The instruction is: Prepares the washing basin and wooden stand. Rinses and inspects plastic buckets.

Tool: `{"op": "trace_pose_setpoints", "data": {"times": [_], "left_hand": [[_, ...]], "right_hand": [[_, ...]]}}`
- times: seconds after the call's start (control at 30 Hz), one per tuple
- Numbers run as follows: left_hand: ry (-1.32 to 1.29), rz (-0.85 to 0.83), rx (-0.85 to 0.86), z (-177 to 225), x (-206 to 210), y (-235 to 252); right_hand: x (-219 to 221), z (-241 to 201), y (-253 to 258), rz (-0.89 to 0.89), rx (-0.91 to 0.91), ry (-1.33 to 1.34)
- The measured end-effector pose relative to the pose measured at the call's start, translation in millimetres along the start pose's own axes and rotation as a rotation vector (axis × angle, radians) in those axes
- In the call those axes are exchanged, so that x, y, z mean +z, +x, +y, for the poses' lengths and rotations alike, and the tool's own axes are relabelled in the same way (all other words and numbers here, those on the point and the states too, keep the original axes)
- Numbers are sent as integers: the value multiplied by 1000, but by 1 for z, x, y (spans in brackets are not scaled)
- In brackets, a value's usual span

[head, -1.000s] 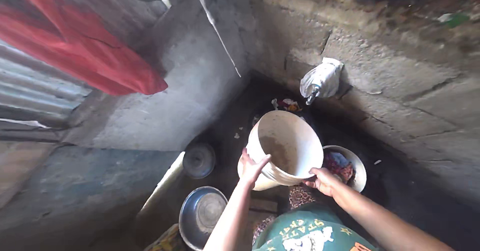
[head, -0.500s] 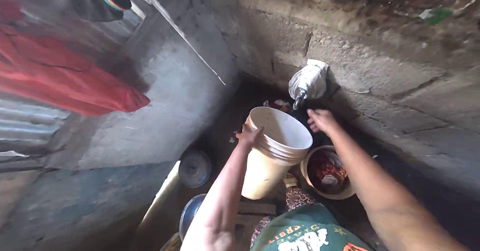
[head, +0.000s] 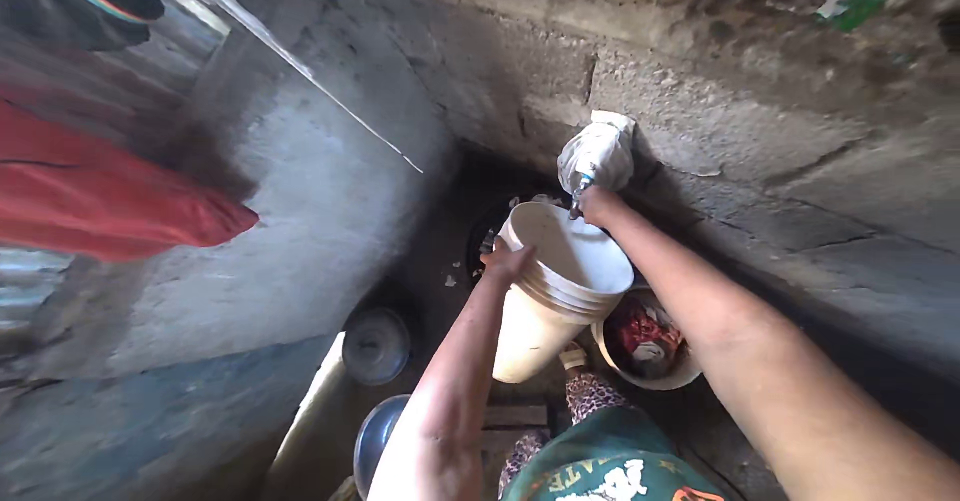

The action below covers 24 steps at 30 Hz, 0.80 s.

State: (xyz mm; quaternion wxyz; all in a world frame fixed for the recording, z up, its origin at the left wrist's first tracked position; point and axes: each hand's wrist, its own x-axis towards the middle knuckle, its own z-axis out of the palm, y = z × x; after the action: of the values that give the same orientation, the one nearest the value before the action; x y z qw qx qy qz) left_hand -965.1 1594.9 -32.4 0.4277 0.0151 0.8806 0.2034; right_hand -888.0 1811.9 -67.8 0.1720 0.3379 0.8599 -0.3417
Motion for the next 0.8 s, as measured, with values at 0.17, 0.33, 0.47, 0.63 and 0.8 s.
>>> {"op": "trace_pose_setpoints", "data": {"times": [0.17, 0.33, 0.47, 0.63, 0.8], "left_hand": [[-19, -21, -16, 5, 4, 3], [-25, -22, -4, 2, 7, 5], [-43, -20, 0, -1, 8, 10], [-11, -3, -6, -1, 6, 10], [-18, 1, 0, -2, 5, 11]], "right_hand": [[-17, 1, 0, -24, -84, -203], [-19, 4, 9, -57, -128, -242], [-18, 4, 8, -54, -123, -221], [-16, 3, 6, -32, -99, -195], [-13, 4, 6, -15, -106, -197]]}}
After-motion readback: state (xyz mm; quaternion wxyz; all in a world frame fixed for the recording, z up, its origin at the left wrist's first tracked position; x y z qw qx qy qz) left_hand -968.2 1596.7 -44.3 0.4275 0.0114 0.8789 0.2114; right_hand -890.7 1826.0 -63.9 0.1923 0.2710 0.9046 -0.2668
